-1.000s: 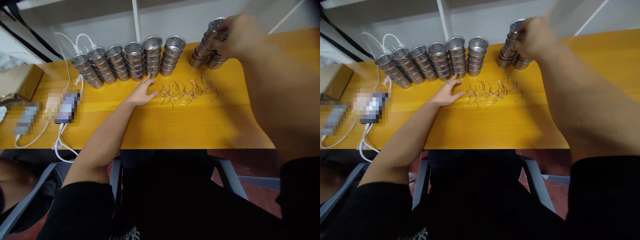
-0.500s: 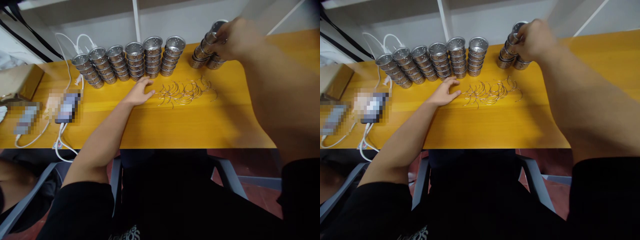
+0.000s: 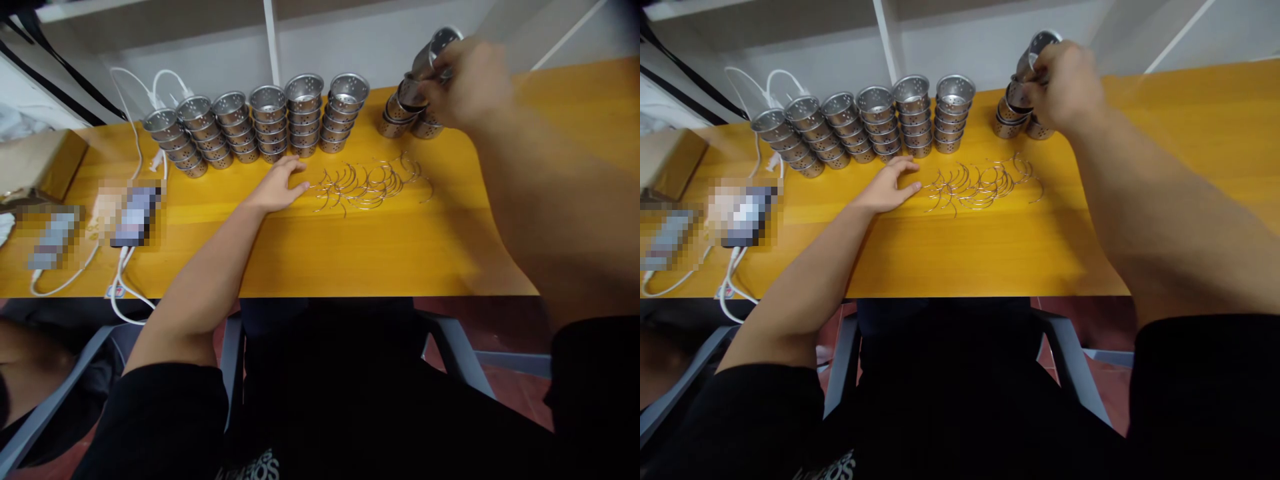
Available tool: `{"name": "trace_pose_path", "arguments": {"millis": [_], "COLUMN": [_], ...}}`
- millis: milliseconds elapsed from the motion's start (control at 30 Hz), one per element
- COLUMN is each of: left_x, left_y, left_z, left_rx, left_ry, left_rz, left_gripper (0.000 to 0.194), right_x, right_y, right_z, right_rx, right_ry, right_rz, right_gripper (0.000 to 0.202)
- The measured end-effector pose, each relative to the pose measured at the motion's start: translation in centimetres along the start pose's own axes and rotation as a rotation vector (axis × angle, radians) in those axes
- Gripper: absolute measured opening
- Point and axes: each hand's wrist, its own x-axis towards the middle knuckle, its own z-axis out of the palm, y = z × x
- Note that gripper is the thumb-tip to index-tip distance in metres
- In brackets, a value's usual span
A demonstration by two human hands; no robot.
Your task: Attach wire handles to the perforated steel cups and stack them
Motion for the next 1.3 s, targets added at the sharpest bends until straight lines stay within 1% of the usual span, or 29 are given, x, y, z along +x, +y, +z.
{"name": "trace_pose_path", "arguments": {"millis": [167,367,467,533,633,800,933,1067,1167,1267,1300], "left_x": [0.1,0.1,0.0,0.0,-0.1,-0.2,-0.3,-0.4,-0.3,-0.2,-0.2], "left_y": [-0.3,-0.2,-0.3,-0.4,-0.4,-0.1,0.2,0.3,0.1,-0.1,0.0], "left_z": [0.1,0.2,0.2,0.2,0.1,-0.1,-0.2,-0.2,-0.1,0.2,0.2], "left_rx": [0.002,0.017,0.015,0.014,0.017,0.021,0.030,0.040,0.022,-0.012,-0.024], "left_ry": [0.003,-0.002,0.001,0.001,-0.004,-0.010,-0.016,-0.022,-0.009,0.009,0.014], "left_rz": [0.020,-0.002,0.012,0.024,0.026,0.013,0.009,0.008,0.022,0.044,0.053], "left_gripper": [0.060,0.061,0.058,0.056,0.056,0.055,0.056,0.057,0.056,0.058,0.060], "right_x": [0.5,2.6,3.3,3.3,3.0,3.0,3.1,2.5,1.5,-0.1,-0.7], "right_y": [0.0,1.1,1.1,0.7,0.1,0.4,0.5,0.2,0.6,1.4,1.6], "right_z": [0.6,1.7,1.8,1.7,1.6,2.1,2.3,2.0,2.1,2.6,2.8], "right_rx": [0.015,-0.007,-0.007,-0.003,0.004,-0.014,0.006,0.033,0.066,0.139,0.174], "right_ry": [0.036,0.060,0.049,0.037,0.049,0.047,0.097,0.139,0.230,0.371,0.395], "right_rz": [0.028,0.056,0.079,0.089,0.101,0.087,0.071,0.079,0.011,-0.143,-0.202], "right_gripper": [0.043,0.044,0.044,0.043,0.035,0.036,0.037,0.035,0.036,0.032,0.028]}}
